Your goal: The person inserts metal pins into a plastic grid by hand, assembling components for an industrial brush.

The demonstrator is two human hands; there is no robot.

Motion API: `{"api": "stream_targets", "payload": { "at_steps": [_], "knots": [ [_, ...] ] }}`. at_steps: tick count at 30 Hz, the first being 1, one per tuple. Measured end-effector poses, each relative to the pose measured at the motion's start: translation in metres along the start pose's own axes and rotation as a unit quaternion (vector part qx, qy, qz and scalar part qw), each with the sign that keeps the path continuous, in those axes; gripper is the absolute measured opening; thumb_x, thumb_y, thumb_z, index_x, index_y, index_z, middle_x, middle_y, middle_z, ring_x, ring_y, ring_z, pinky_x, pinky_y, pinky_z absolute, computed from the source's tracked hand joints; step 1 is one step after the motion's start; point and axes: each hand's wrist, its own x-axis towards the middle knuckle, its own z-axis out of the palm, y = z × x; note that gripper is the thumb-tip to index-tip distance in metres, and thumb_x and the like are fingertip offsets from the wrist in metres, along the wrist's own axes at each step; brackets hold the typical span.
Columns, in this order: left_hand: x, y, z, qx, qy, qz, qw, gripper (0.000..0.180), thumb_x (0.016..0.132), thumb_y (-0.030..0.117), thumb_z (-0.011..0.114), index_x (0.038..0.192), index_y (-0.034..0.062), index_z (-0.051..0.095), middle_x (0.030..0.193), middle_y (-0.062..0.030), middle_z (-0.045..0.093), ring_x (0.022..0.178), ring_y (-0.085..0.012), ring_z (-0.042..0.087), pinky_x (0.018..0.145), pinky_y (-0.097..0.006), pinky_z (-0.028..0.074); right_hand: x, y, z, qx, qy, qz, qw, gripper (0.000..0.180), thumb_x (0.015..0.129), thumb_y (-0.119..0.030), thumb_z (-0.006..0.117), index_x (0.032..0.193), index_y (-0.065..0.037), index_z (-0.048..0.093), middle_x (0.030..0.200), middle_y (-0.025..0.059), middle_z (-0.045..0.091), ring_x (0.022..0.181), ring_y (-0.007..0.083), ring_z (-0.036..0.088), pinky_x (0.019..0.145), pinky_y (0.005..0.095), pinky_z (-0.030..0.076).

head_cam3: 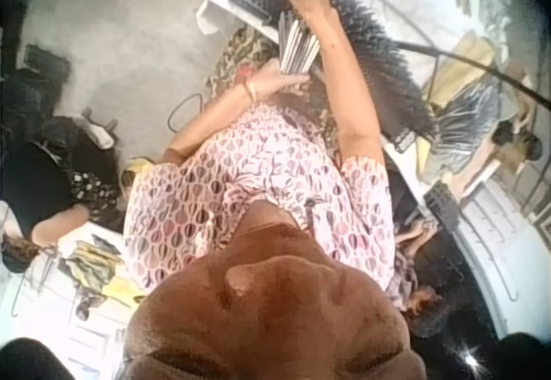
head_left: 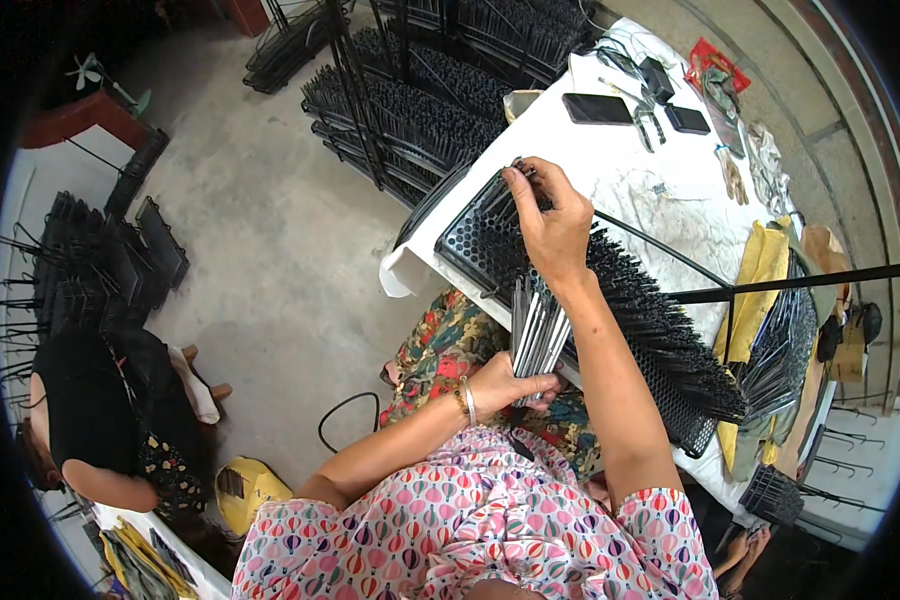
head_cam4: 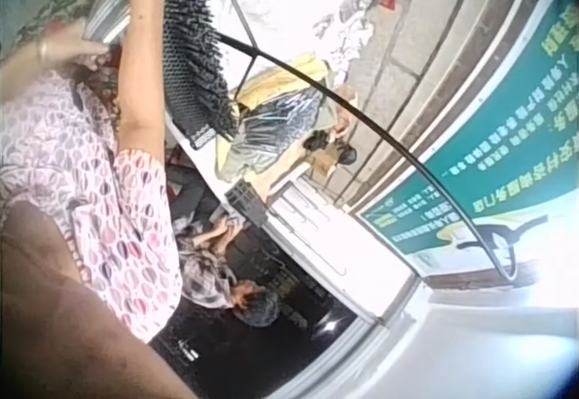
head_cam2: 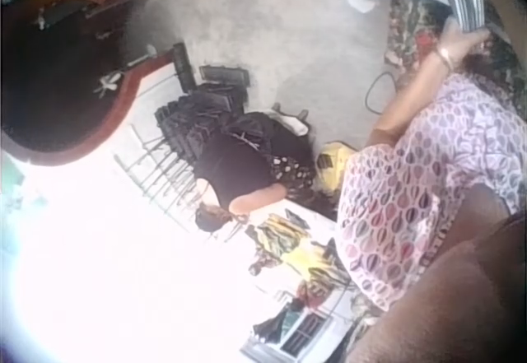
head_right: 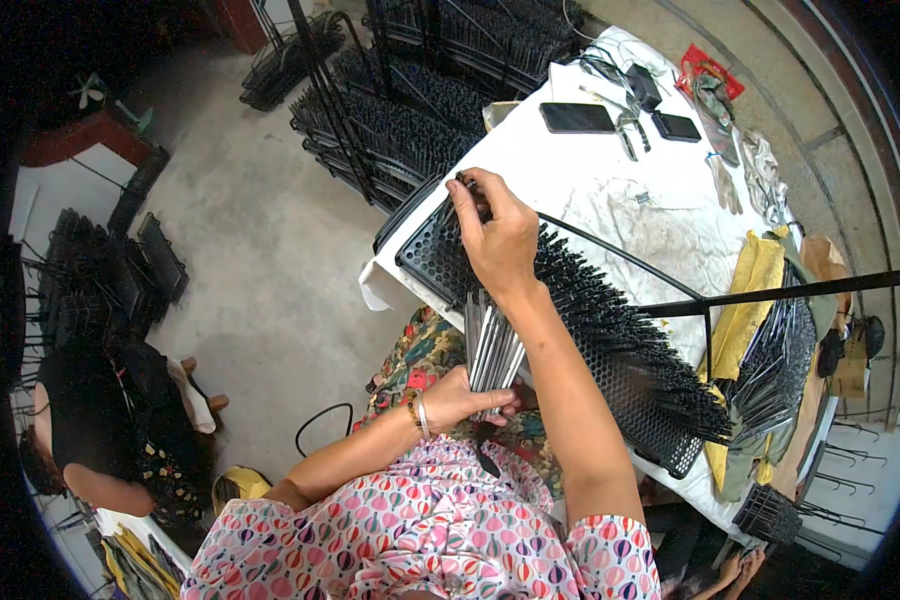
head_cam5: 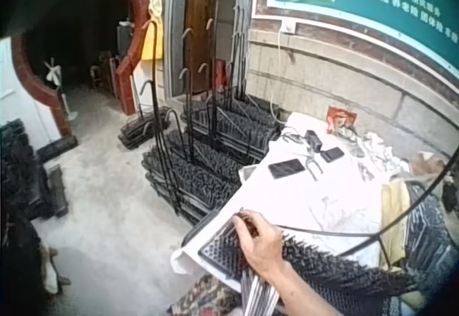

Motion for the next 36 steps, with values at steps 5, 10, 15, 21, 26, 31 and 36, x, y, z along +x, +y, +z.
{"api": "stream_targets", "payload": {
  "at_steps": [5, 10, 15, 21, 26, 31, 36],
  "knots": [
    [-0.002, 0.001, 0.003, 0.009, 0.011, -0.005, 1.000, 0.018, 0.084, 0.011, 0.065, 0.098, 0.0005, 0.059, 0.090, -0.0086, 0.064, 0.080, -0.0156, 0.062, 0.066, -0.030, 0.057, 0.000, 0.001, -0.002, -0.012, -0.012, 0.012, 1.000, 0.017, 0.084, -0.011, 0.065, 0.094, 0.002, 0.063, 0.075, 0.0102, 0.067, 0.065, 0.0120, 0.063, 0.058, 0.0236, 0.050],
    [-0.001, -0.006, -0.005, 0.004, -0.004, 0.013, 1.000, 0.026, 0.085, 0.014, 0.065, 0.106, 0.0011, 0.058, 0.094, -0.0086, 0.063, 0.083, -0.0163, 0.062, 0.069, -0.031, 0.056, -0.003, -0.001, 0.002, -0.011, -0.001, -0.002, 1.000, 0.014, 0.081, -0.010, 0.067, 0.090, 0.000, 0.062, 0.073, 0.0110, 0.065, 0.058, 0.0199, 0.061, 0.054, 0.0301, 0.048],
    [-0.002, -0.004, -0.003, -0.001, -0.011, 0.009, 1.000, 0.026, 0.085, 0.012, 0.065, 0.107, 0.0031, 0.056, 0.095, -0.0076, 0.063, 0.083, -0.0166, 0.062, 0.069, -0.032, 0.056, -0.002, -0.002, 0.007, -0.056, 0.007, -0.073, 0.996, 0.020, 0.078, -0.008, 0.068, 0.097, -0.004, 0.064, 0.074, 0.0089, 0.065, 0.063, 0.0214, 0.058, 0.065, 0.0328, 0.044],
    [-0.004, -0.004, 0.001, -0.013, 0.012, 0.015, 1.000, 0.019, 0.083, 0.008, 0.066, 0.099, 0.0017, 0.060, 0.089, -0.0067, 0.064, 0.080, -0.0161, 0.063, 0.066, -0.030, 0.056, -0.003, 0.003, 0.010, -0.174, -0.040, -0.188, 0.966, 0.019, 0.078, -0.009, 0.066, 0.097, -0.007, 0.066, 0.087, 0.0045, 0.064, 0.083, 0.0203, 0.057, 0.078, 0.0355, 0.040],
    [-0.005, 0.004, 0.009, -0.027, 0.002, -0.006, 1.000, 0.020, 0.083, 0.009, 0.066, 0.100, 0.0022, 0.060, 0.089, -0.0064, 0.064, 0.081, -0.0161, 0.063, 0.067, -0.031, 0.056, 0.004, -0.003, -0.001, -0.181, -0.047, -0.186, 0.965, 0.019, 0.078, -0.011, 0.066, 0.096, -0.006, 0.065, 0.101, 0.0068, 0.061, 0.096, 0.0240, 0.055, 0.084, 0.0376, 0.039],
    [-0.003, 0.007, 0.010, -0.021, 0.041, 0.008, 0.999, 0.017, 0.085, 0.010, 0.062, 0.101, 0.0022, 0.061, 0.091, -0.0077, 0.065, 0.082, -0.0158, 0.063, 0.067, -0.028, 0.055, 0.006, -0.026, -0.047, -0.063, 0.014, -0.104, 0.993, 0.013, 0.078, -0.002, 0.065, 0.091, 0.000, 0.065, 0.090, 0.0099, 0.063, 0.077, 0.0244, 0.061, 0.068, 0.0321, 0.048],
    [-0.005, 0.012, 0.008, -0.044, 0.065, 0.019, 0.997, 0.020, 0.086, 0.010, 0.062, 0.103, -0.0003, 0.060, 0.094, -0.0105, 0.065, 0.081, -0.0175, 0.064, 0.066, -0.029, 0.055, -0.032, -0.033, -0.091, -0.021, 0.015, 0.036, 0.999, 0.014, 0.079, 0.003, 0.063, 0.093, 0.002, 0.066, 0.085, 0.0115, 0.065, 0.069, 0.0167, 0.062, 0.060, 0.0251, 0.049]
  ]
}}
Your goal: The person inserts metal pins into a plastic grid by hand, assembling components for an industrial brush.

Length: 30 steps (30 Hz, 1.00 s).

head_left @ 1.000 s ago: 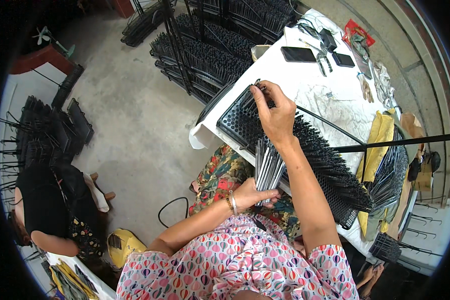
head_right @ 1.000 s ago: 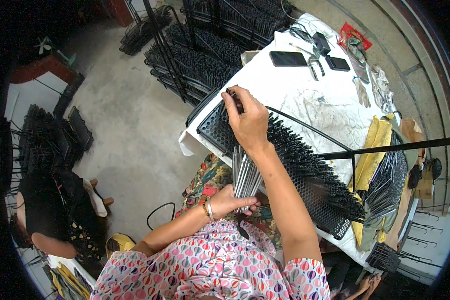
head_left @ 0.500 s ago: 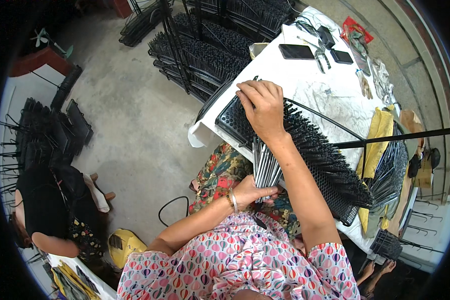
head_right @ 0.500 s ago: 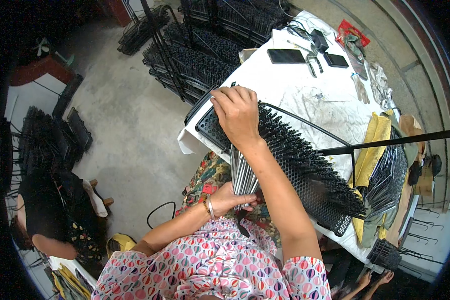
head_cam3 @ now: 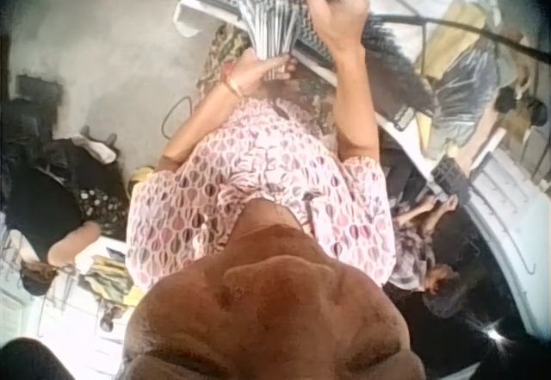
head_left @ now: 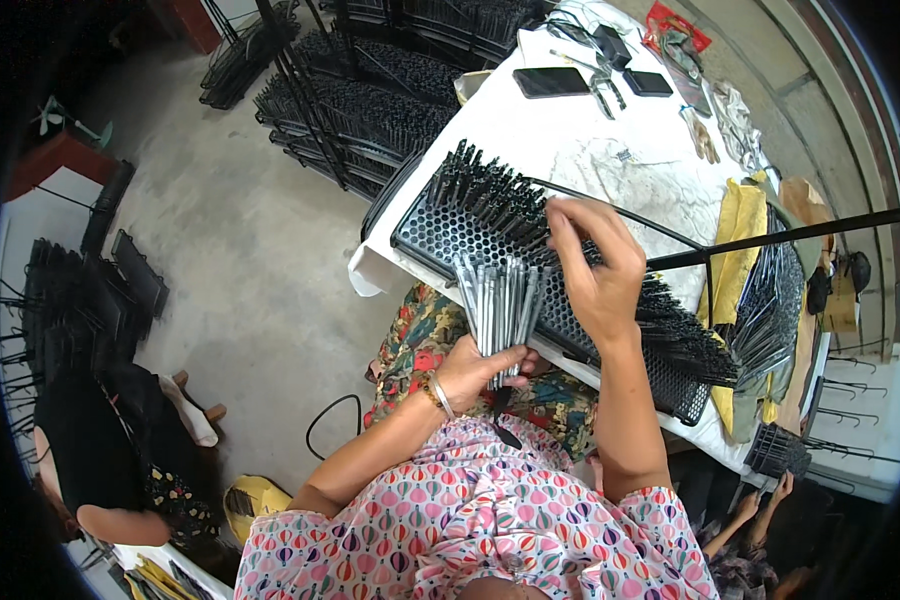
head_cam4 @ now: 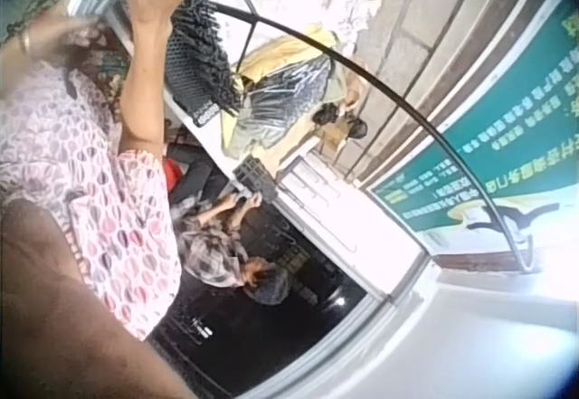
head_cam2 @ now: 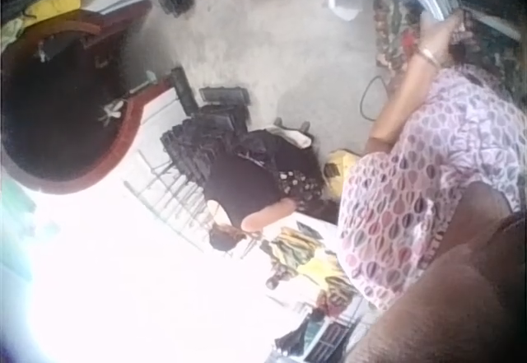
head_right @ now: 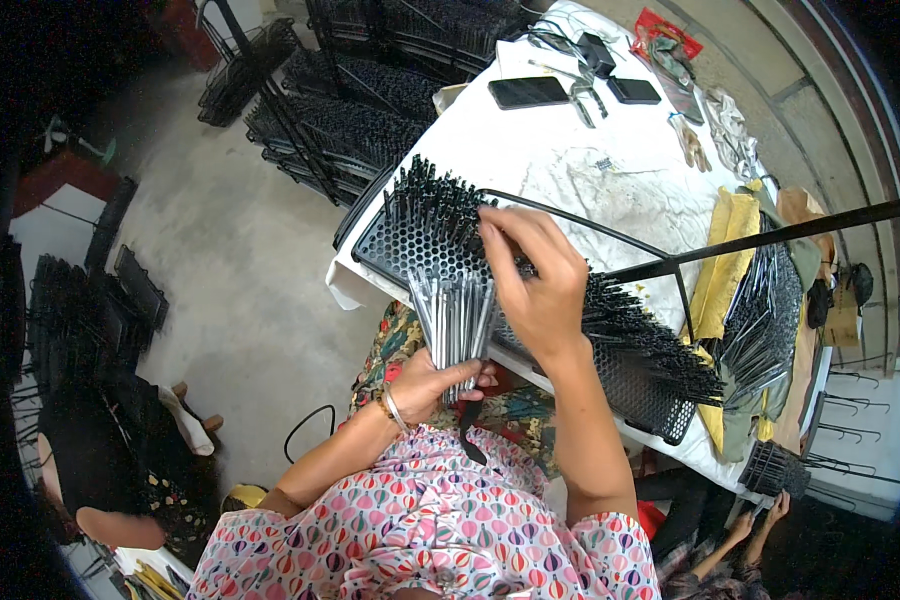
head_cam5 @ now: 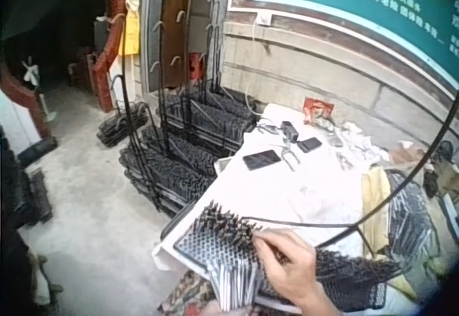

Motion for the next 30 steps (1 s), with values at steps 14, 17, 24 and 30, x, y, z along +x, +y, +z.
{"api": "stream_targets", "payload": {
  "at_steps": [14, 17, 24, 30],
  "knots": [
    [-0.019, 0.014, -0.001, 0.063, -0.067, -0.008, 0.996, 0.025, 0.086, 0.013, 0.063, 0.108, 0.0021, 0.058, 0.096, -0.0099, 0.065, 0.086, -0.0170, 0.062, 0.069, -0.029, 0.053, -0.082, 0.008, -0.030, 0.147, -0.044, 0.384, 0.910, 0.036, 0.084, -0.015, 0.065, 0.113, 0.005, 0.057, 0.085, 0.0104, 0.066, 0.072, 0.0113, 0.060, 0.062, 0.0249, 0.049],
    [-0.021, 0.014, 0.000, 0.055, -0.083, -0.018, 0.995, 0.026, 0.086, 0.013, 0.062, 0.109, 0.0022, 0.057, 0.097, -0.0097, 0.064, 0.086, -0.0170, 0.062, 0.069, -0.029, 0.053, -0.075, 0.010, -0.030, 0.201, -0.096, 0.427, 0.876, 0.030, 0.084, -0.015, 0.066, 0.107, 0.003, 0.060, 0.082, 0.0067, 0.066, 0.064, 0.0071, 0.056, 0.054, 0.0208, 0.045],
    [-0.021, 0.008, 0.001, 0.028, -0.066, -0.025, 0.997, 0.026, 0.087, 0.011, 0.061, 0.111, 0.0032, 0.056, 0.099, -0.0087, 0.063, 0.087, -0.0177, 0.062, 0.069, -0.029, 0.053, -0.081, 0.015, -0.030, 0.237, -0.083, 0.416, 0.874, 0.026, 0.079, -0.009, 0.070, 0.102, 0.001, 0.062, 0.078, 0.0050, 0.065, 0.062, 0.0060, 0.056, 0.051, 0.0194, 0.044],
    [-0.020, 0.007, -0.002, 0.020, -0.052, -0.021, 0.998, 0.025, 0.087, 0.011, 0.061, 0.110, 0.0037, 0.056, 0.098, -0.0065, 0.062, 0.086, -0.0185, 0.063, 0.069, -0.031, 0.054, -0.082, 0.015, -0.030, 0.183, -0.085, 0.402, 0.893, 0.031, 0.079, -0.010, 0.070, 0.106, 0.001, 0.061, 0.082, 0.0060, 0.064, 0.063, 0.0070, 0.057, 0.052, 0.0203, 0.046]
  ]
}}
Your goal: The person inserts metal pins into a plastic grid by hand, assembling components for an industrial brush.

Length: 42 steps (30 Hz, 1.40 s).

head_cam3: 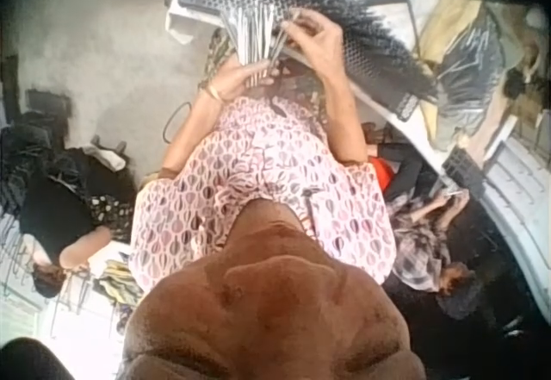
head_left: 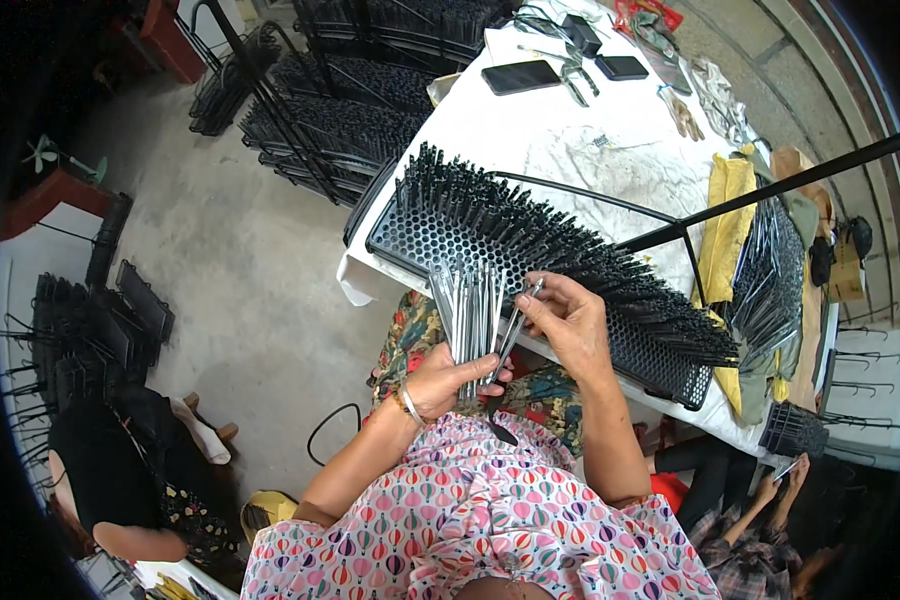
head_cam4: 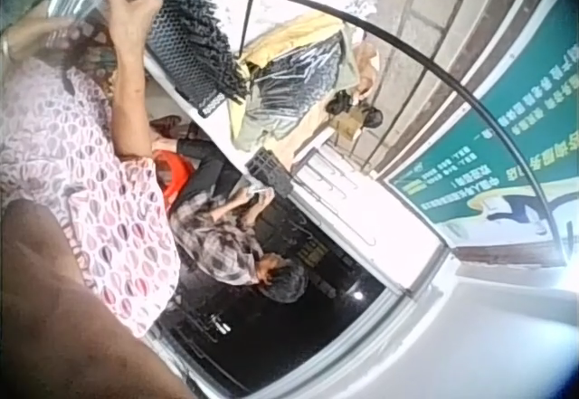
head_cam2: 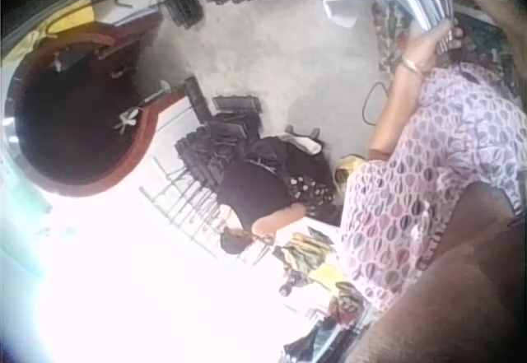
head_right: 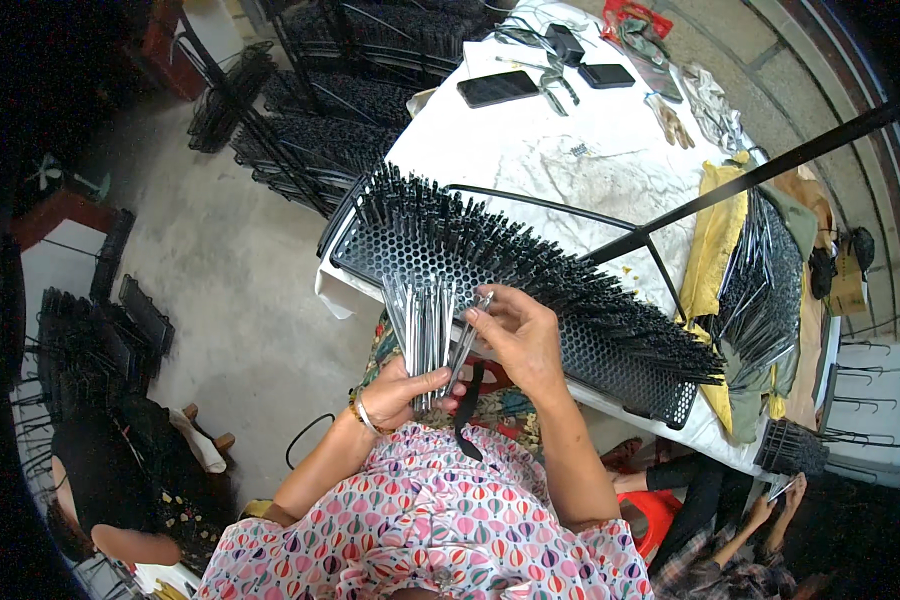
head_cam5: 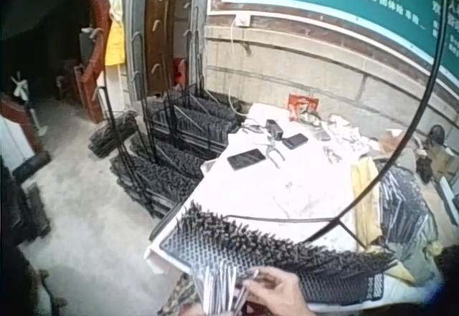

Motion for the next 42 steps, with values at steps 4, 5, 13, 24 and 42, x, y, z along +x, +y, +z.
{"api": "stream_targets", "payload": {
  "at_steps": [4, 5, 13, 24, 42],
  "knots": [
    [0.003, -0.003, -0.002, -0.016, 0.048, 0.017, 0.999, 0.023, 0.085, 0.010, 0.063, 0.106, 0.0021, 0.058, 0.097, -0.0074, 0.062, 0.085, -0.0200, 0.063, 0.069, -0.032, 0.055, -0.003, -0.008, -0.004, 0.004, 0.060, -0.093, 0.994, 0.039, 0.081, -0.004, 0.067, 0.117, -0.001, 0.054, 0.087, 0.0064, 0.064, 0.072, 0.0084, 0.059, 0.060, 0.0195, 0.047],
    [0.004, -0.001, -0.003, 0.005, 0.046, 0.017, 0.999, 0.022, 0.086, 0.011, 0.063, 0.105, 0.0029, 0.057, 0.095, -0.0067, 0.062, 0.084, -0.0186, 0.063, 0.068, -0.030, 0.055, -0.005, -0.016, -0.004, -0.008, 0.104, -0.135, 0.985, 0.039, 0.081, -0.002, 0.066, 0.119, 0.000, 0.053, 0.086, 0.0054, 0.064, 0.072, 0.0078, 0.059, 0.062, 0.0189, 0.047],
    [0.010, -0.009, -0.007, 0.018, 0.048, 0.036, 0.998, 0.021, 0.084, 0.009, 0.065, 0.101, -0.0012, 0.058, 0.090, -0.0102, 0.063, 0.078, -0.0181, 0.064, 0.067, -0.029, 0.056, 0.064, -0.052, 0.046, -0.094, 0.100, -0.483, 0.865, 0.034, 0.079, 0.003, 0.066, 0.111, 0.003, 0.056, 0.084, 0.0116, 0.067, 0.072, 0.0142, 0.065, 0.064, 0.0250, 0.053],
    [0.008, -0.007, -0.008, -0.008, 0.073, 0.053, 0.996, 0.021, 0.084, 0.009, 0.064, 0.102, -0.0009, 0.058, 0.091, -0.0102, 0.064, 0.080, -0.0175, 0.064, 0.068, -0.028, 0.054, 0.122, -0.038, 0.101, -0.197, 0.079, -0.556, 0.804, 0.033, 0.075, -0.003, 0.070, 0.106, -0.001, 0.059, 0.083, 0.0119, 0.066, 0.068, 0.0233, 0.063, 0.061, 0.0324, 0.050],
    [0.011, -0.009, -0.010, -0.011, 0.050, 0.036, 0.998, 0.019, 0.083, 0.009, 0.065, 0.100, 0.0028, 0.058, 0.089, -0.0060, 0.064, 0.080, -0.0164, 0.064, 0.063, -0.028, 0.054, 0.107, -0.054, 0.083, -0.252, 0.079, -0.603, 0.753, 0.022, 0.072, -0.003, 0.069, 0.094, -0.001, 0.064, 0.091, 0.0104, 0.062, 0.083, 0.0254, 0.059, 0.075, 0.0341, 0.045]
  ]
}}
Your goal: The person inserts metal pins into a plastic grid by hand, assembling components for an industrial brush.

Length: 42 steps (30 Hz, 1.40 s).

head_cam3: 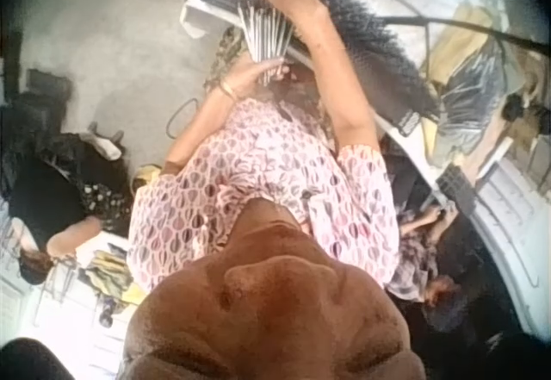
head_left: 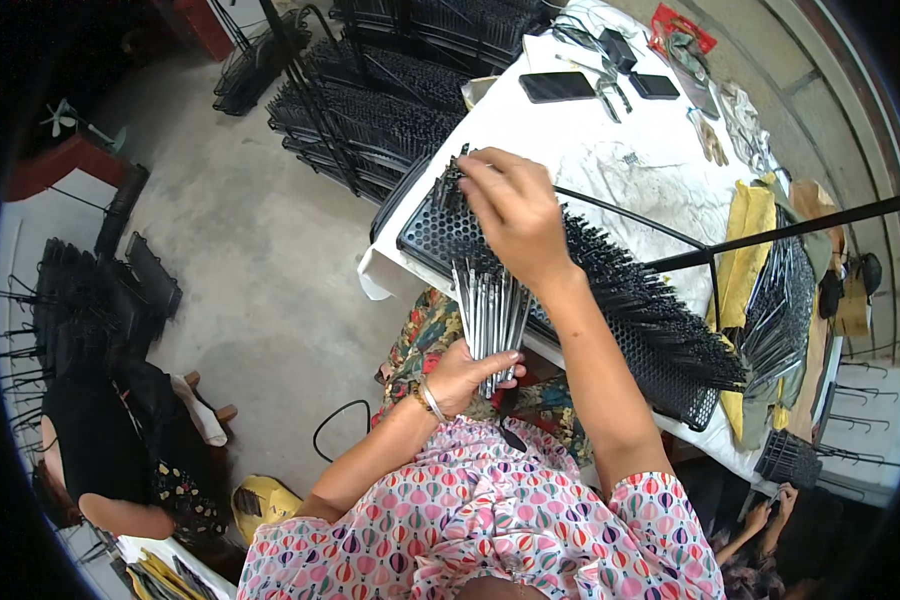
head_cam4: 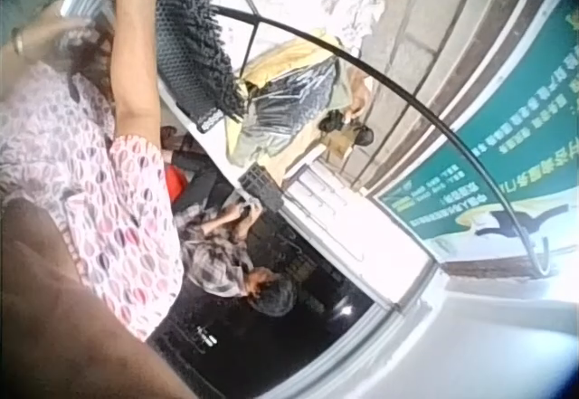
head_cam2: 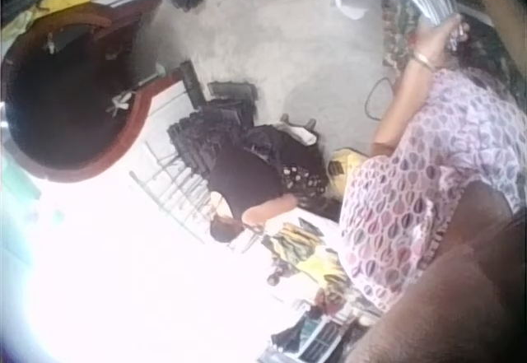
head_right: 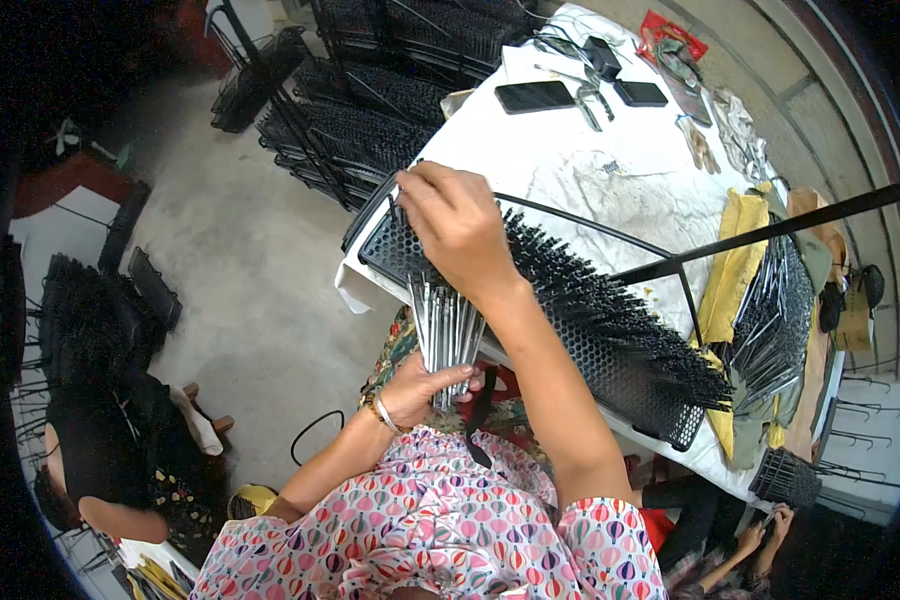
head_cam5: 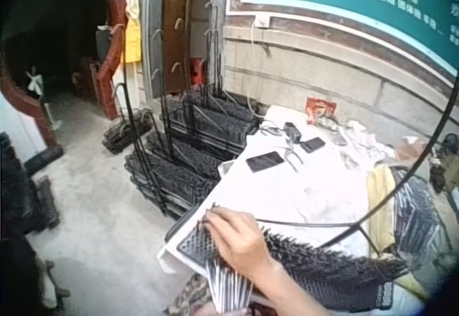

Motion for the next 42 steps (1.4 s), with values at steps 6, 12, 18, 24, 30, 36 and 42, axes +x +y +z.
{"api": "stream_targets", "payload": {
  "at_steps": [6, 12, 18, 24, 30, 36, 42],
  "knots": [
    [-0.001, 0.005, -0.001, -0.026, 0.001, -0.027, 0.999, 0.019, 0.083, 0.008, 0.065, 0.101, 0.0019, 0.058, 0.094, -0.0084, 0.064, 0.083, -0.0191, 0.065, 0.068, -0.031, 0.055, -0.038, -0.025, -0.094, 0.072, -0.100, 0.190, 0.974, 0.018, 0.072, 0.007, 0.063, 0.089, 0.000, 0.067, 0.087, 0.0127, 0.065, 0.081, 0.0237, 0.063, 0.072, 0.0318, 0.050],
    [0.003, -0.003, -0.008, -0.019, -0.008, 0.018, 1.000, 0.024, 0.085, 0.005, 0.060, 0.109, 0.0053, 0.059, 0.100, -0.0029, 0.062, 0.092, -0.0122, 0.059, 0.081, -0.026, 0.048, -0.103, -0.058, -0.118, 0.112, -0.323, 0.075, 0.937, 0.035, 0.066, -0.008, 0.074, 0.099, -0.007, 0.065, 0.104, 0.0101, 0.060, 0.086, 0.0237, 0.060, 0.070, 0.0332, 0.045],
    [0.005, -0.004, -0.009, -0.028, 0.024, 0.013, 0.999, 0.021, 0.084, 0.002, 0.059, 0.105, 0.0032, 0.061, 0.097, -0.0035, 0.063, 0.086, -0.0129, 0.060, 0.077, -0.027, 0.049, -0.133, -0.054, -0.107, 0.079, -0.296, 0.024, 0.952, 0.028, 0.070, -0.007, 0.068, 0.098, -0.006, 0.064, 0.106, 0.0107, 0.058, 0.082, 0.0230, 0.058, 0.068, 0.0332, 0.045],
    [0.002, 0.005, -0.001, -0.026, 0.016, 0.006, 1.000, 0.020, 0.085, 0.010, 0.062, 0.104, 0.0038, 0.060, 0.095, -0.0026, 0.063, 0.086, -0.0120, 0.058, 0.074, -0.026, 0.047, -0.125, -0.052, -0.113, 0.061, -0.254, -0.011, 0.965, 0.027, 0.070, -0.008, 0.062, 0.097, -0.004, 0.065, 0.104, 0.0109, 0.060, 0.086, 0.0230, 0.060, 0.073, 0.0343, 0.048],
    [0.002, 0.001, -0.007, 0.014, -0.021, 0.022, 0.999, 0.018, 0.086, 0.013, 0.063, 0.101, 0.0037, 0.060, 0.091, -0.0047, 0.063, 0.080, -0.0159, 0.061, 0.064, -0.028, 0.051, -0.091, -0.043, -0.111, 0.037, -0.120, -0.016, 0.992, 0.026, 0.067, -0.002, 0.072, 0.092, -0.002, 0.064, 0.087, 0.0095, 0.066, 0.075, 0.0224, 0.063, 0.068, 0.0334, 0.050],
    [-0.001, 0.003, 0.002, 0.008, 0.025, 0.000, 1.000, 0.016, 0.085, 0.011, 0.064, 0.098, 0.0020, 0.059, 0.088, -0.0072, 0.063, 0.080, -0.0170, 0.062, 0.065, -0.028, 0.051, -0.025, -0.018, -0.068, 0.098, 0.053, 0.153, 0.982, 0.016, 0.078, 0.005, 0.065, 0.094, 0.006, 0.064, 0.083, 0.0135, 0.067, 0.075, 0.0190, 0.066, 0.063, 0.0264, 0.052],
    [-0.001, -0.004, -0.008, -0.007, -0.003, -0.021, 1.000, 0.019, 0.086, 0.013, 0.064, 0.100, 0.0027, 0.058, 0.091, -0.0077, 0.063, 0.081, -0.0167, 0.061, 0.066, -0.030, 0.052, -0.006, -0.001, -0.018, 0.143, 0.008, 0.175, 0.974, 0.016, 0.080, -0.001, 0.065, 0.096, 0.003, 0.065, 0.086, 0.0117, 0.067, 0.074, 0.0149, 0.064, 0.064, 0.0244, 0.050]
  ]
}}
